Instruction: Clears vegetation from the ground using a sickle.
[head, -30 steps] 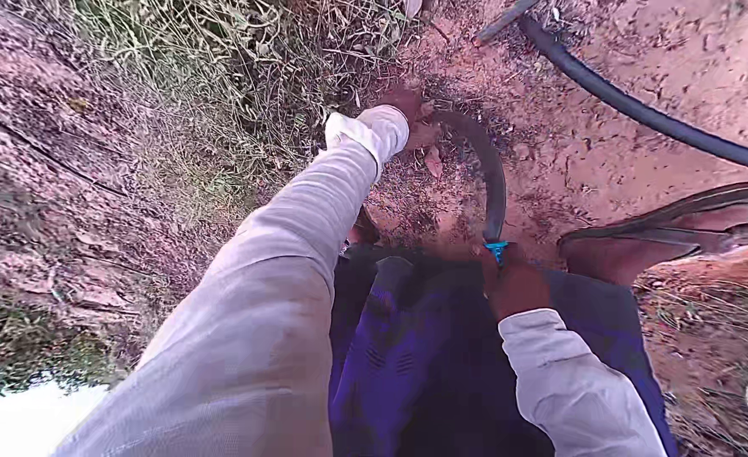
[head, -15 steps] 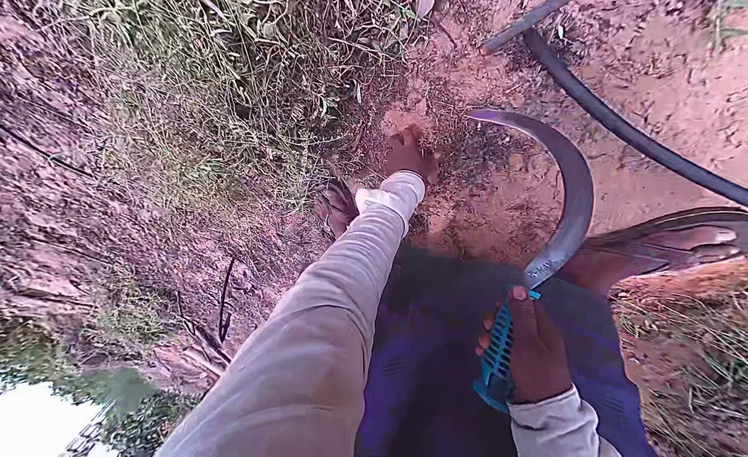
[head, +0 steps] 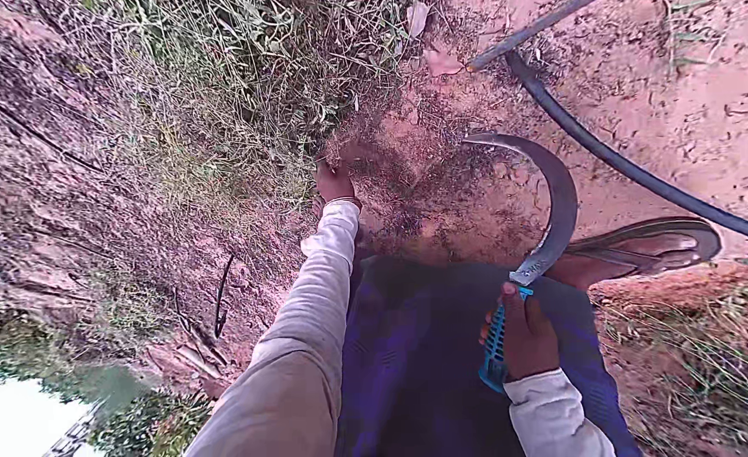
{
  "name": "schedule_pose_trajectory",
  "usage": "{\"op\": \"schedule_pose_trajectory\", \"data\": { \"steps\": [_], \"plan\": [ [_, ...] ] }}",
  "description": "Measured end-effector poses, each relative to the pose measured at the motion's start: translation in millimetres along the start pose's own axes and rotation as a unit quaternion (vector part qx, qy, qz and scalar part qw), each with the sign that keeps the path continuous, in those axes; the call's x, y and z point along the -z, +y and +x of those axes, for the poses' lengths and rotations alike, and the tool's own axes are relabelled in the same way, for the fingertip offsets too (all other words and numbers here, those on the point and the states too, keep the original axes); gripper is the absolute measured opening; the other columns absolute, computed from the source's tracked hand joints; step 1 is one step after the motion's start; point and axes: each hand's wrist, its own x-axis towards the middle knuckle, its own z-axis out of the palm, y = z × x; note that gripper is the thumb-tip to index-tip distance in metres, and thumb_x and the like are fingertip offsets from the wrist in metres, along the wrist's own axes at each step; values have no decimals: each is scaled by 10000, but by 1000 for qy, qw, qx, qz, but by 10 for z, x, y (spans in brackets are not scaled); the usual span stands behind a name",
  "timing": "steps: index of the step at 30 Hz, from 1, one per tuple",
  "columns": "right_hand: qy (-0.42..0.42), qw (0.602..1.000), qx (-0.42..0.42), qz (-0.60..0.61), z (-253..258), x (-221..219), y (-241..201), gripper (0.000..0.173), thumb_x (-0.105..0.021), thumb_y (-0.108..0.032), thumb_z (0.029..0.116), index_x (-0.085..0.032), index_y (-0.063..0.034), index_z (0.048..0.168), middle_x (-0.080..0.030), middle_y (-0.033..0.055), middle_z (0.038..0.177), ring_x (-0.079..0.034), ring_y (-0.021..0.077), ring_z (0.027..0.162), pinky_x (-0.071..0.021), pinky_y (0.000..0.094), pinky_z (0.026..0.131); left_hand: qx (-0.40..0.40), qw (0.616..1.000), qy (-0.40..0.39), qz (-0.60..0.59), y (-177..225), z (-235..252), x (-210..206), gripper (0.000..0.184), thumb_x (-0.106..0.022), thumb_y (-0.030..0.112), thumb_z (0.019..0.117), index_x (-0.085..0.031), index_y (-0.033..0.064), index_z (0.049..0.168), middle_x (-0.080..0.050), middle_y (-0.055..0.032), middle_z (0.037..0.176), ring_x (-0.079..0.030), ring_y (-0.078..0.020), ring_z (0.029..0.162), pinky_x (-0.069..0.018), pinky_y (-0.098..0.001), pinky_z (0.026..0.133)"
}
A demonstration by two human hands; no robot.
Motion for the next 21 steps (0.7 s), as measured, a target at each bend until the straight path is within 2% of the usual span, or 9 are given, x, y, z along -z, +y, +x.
{"op": "schedule_pose_trajectory", "data": {
  "steps": [2, 3, 5, 8, 11, 14, 17, 19, 21],
  "plan": [
    [0, 1000, 1, 8, 1, -18, 6, 316, -367, -278, 1126, -518, -6, 1069, -515, -57, 575, -549, 39, 417, -533, 225, 423, 47, 998, -35, 33, -97, 105, -37, 503, -618, 165, 1025, -482, -29, 1468, -578, -283, 1421, -548, -402, 1361, -424, -563, 1148],
    [-4, 1000, 1, 11, -8, -28, 17, 312, -366, -274, 1127, -517, -9, 1062, -515, -58, 574, -549, 39, 416, -537, 225, 424, 71, 993, -65, 66, -121, 117, -108, 482, -635, 181, 1011, -525, -13, 1439, -601, -278, 1395, -558, -416, 1345, -427, -594, 1131],
    [-15, 1000, -5, 3, -31, -60, 38, 315, -363, -277, 1128, -515, -11, 1059, -520, -57, 583, -547, 38, 420, -536, 224, 428, 122, 981, -119, 96, -117, 116, -293, 519, -668, 274, 991, -556, 37, 1440, -605, -249, 1408, -547, -404, 1363, -411, -609, 1136],
    [-23, 1000, -8, -9, -34, -132, 57, 306, -377, -277, 1124, -517, -13, 1054, -520, -58, 580, -544, 37, 417, -531, 223, 427, 157, 975, -142, 68, 9, 56, -590, 651, -672, 441, 1000, -529, 6, 1463, -580, -247, 1444, -528, -374, 1393, -399, -550, 1169],
    [-27, 999, -12, -16, -15, -170, 115, 297, -376, -262, 1125, -517, -12, 1051, -521, -57, 578, -545, 34, 417, -531, 212, 429, 172, 958, -152, 174, 106, 9, -704, 559, -629, 362, 1024, -563, -48, 1399, -561, -265, 1452, -523, -376, 1396, -427, -532, 1156],
    [-25, 999, -26, -12, 13, -179, 122, 305, -371, -263, 1128, -520, -6, 1060, -519, -44, 591, -549, 44, 425, -536, 222, 435, 209, 942, -101, 244, -286, 242, -487, 503, -601, 344, 1022, -601, -27, 1362, -571, -232, 1453, -529, -351, 1394, -452, -525, 1132],
    [-10, 1000, -30, -1, 22, -184, 102, 315, -379, -279, 1128, -518, -1, 1075, -524, -43, 587, -551, 43, 424, -531, 219, 430, 182, 940, -92, 275, -730, 502, -106, 464, -621, 367, 1019, -659, 17, 1321, -618, -233, 1402, -559, -381, 1360, -454, -572, 1120],
    [-4, 1000, -25, 0, 22, -201, 82, 320, -373, -287, 1128, -512, -1, 1087, -518, -49, 595, -551, 36, 428, -531, 217, 429, 156, 956, -120, 216, -649, 417, 112, 475, -600, 312, 1049, -594, -31, 1377, -580, -275, 1430, -526, -412, 1385, -416, -576, 1149],
    [-5, 1000, -23, -1, 15, -217, 83, 326, -373, -293, 1127, -514, -2, 1091, -522, -52, 605, -548, 36, 434, -530, 219, 431, 86, 968, -139, 191, -516, 218, 77, 557, -625, 394, 1037, -560, -29, 1393, -603, -280, 1386, -568, -428, 1327, -451, -603, 1106]
  ]
}}
